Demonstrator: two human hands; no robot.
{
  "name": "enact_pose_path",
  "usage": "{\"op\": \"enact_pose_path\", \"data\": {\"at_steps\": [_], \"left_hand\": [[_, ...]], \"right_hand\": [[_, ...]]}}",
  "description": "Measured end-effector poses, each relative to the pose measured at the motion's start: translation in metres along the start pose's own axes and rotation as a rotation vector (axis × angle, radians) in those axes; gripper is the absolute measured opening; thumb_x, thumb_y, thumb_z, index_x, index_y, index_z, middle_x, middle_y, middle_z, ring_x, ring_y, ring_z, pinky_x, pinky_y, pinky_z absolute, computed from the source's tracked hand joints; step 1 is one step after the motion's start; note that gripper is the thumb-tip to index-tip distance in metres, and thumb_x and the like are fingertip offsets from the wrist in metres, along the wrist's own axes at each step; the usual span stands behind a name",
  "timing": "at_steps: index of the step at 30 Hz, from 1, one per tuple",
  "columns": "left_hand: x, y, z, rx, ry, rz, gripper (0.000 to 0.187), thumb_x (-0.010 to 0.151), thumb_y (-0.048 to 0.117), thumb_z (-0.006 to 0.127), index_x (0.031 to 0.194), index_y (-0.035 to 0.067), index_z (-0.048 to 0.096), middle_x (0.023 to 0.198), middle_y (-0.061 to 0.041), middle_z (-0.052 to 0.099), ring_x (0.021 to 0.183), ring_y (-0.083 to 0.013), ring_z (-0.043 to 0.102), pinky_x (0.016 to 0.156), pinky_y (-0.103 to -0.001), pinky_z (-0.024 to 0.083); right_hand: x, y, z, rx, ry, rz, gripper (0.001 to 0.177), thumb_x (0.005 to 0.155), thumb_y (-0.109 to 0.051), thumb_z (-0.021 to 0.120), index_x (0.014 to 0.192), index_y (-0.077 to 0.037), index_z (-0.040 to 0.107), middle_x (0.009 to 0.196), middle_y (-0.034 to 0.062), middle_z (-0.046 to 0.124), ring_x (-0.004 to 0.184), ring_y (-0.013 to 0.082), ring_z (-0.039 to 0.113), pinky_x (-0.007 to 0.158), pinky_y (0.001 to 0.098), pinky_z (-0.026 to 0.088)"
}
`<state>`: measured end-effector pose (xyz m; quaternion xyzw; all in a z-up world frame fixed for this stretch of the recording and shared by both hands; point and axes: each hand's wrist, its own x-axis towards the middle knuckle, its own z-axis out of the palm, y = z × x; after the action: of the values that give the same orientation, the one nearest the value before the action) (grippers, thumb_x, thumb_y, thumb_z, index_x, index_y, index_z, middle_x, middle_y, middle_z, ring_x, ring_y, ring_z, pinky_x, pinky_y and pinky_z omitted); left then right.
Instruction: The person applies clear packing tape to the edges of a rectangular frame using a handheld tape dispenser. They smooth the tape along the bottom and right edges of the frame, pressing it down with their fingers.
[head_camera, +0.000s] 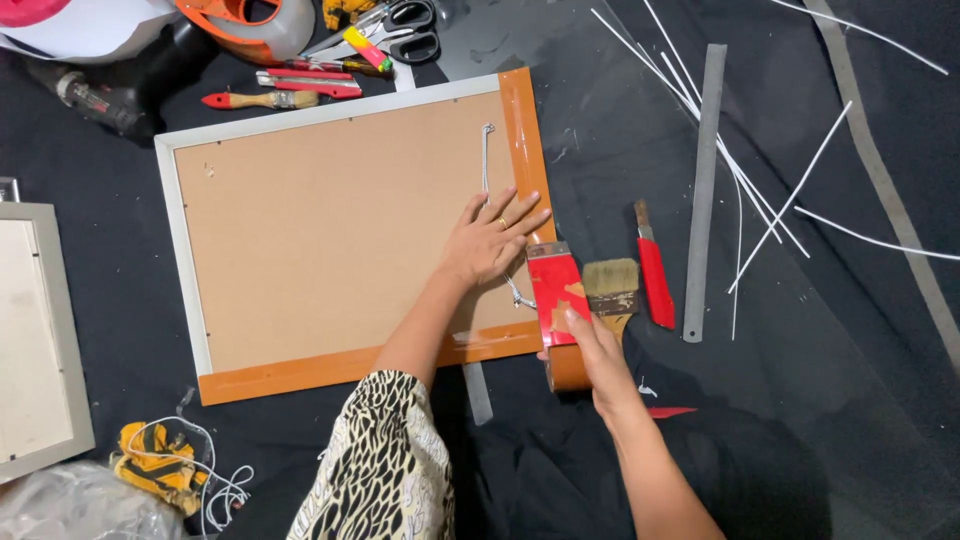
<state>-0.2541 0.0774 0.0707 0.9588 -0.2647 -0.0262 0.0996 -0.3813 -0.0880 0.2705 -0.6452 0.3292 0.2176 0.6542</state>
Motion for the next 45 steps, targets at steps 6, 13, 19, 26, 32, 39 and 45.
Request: {"op": "enact_pose_path", "data": {"at_steps": [6,13,19,26,32,39,45], "left_hand": [[0.004,0.001,0.003,-0.017,-0.081,-0.051,0.056,0.106,0.042,0.014,0.159,0.058,0.02,0.17,0.027,0.014,0.158,-0.0099,0.014,0.128,-0.043,0.007],[0.002,0.004,-0.019,-0.025,-0.101,-0.027,0.056,0.106,0.04,0.013,0.161,0.051,0.018,0.17,0.021,0.016,0.157,-0.0125,0.017,0.126,-0.044,0.008],[0.002,0.002,-0.022,-0.031,-0.125,0.02,0.057,0.107,0.042,0.006,0.164,0.043,0.012,0.171,0.017,0.015,0.158,-0.0164,0.017,0.123,-0.047,0.009],[0.002,-0.005,-0.005,0.005,-0.01,0.044,0.054,0.109,0.041,0.013,0.163,0.045,0.017,0.171,0.018,0.02,0.156,-0.0151,0.023,0.123,-0.046,0.012],[0.002,-0.006,0.0,0.096,-0.007,0.08,0.054,0.11,0.044,0.018,0.164,0.045,0.015,0.172,0.015,0.016,0.157,-0.0184,0.021,0.124,-0.049,0.012],[0.0,-0.006,0.006,0.131,0.088,0.094,0.053,0.111,0.045,0.021,0.164,0.044,0.021,0.172,0.014,0.02,0.157,-0.0177,0.025,0.124,-0.05,0.016],[0.001,-0.002,-0.004,0.072,0.035,0.076,0.054,0.111,0.052,0.021,0.164,0.043,0.021,0.172,0.014,0.02,0.158,-0.0184,0.022,0.124,-0.05,0.014]], "right_hand": [[0.051,0.066,-0.03,0.031,-0.055,-0.076,0.043,0.096,-0.04,0.061,0.116,-0.003,0.069,0.076,0.0301,0.073,0.072,0.0365,0.076,0.071,0.0424,0.061],[0.008,0.076,-0.046,-0.014,-0.019,-0.006,0.037,0.092,-0.033,0.059,0.099,0.002,0.071,0.074,0.0263,0.076,0.069,0.0318,0.075,0.071,0.0367,0.056],[-0.031,0.074,-0.056,0.011,0.055,0.021,0.033,0.091,-0.023,0.059,0.105,0.005,0.068,0.091,0.0226,0.076,0.075,0.0298,0.073,0.072,0.0355,0.056],[-0.032,0.064,-0.056,0.069,0.08,0.047,0.035,0.093,-0.024,0.058,0.107,0.007,0.067,0.081,0.0302,0.075,0.065,0.0344,0.072,0.06,0.0393,0.057],[-0.011,0.1,-0.053,-0.126,0.076,0.028,0.023,0.092,-0.025,0.055,0.086,-0.006,0.066,0.082,0.0055,0.07,0.076,0.0157,0.062,0.07,0.0292,0.043],[-0.006,0.092,-0.05,-0.008,0.05,0.121,0.034,0.096,-0.025,0.053,0.094,0.005,0.068,0.076,0.0254,0.075,0.064,0.0305,0.072,0.062,0.0358,0.055],[0.003,0.092,-0.051,0.042,0.069,0.225,0.04,0.096,-0.032,0.056,0.097,0.006,0.066,0.077,0.0272,0.074,0.063,0.0308,0.07,0.06,0.0371,0.054]]}}
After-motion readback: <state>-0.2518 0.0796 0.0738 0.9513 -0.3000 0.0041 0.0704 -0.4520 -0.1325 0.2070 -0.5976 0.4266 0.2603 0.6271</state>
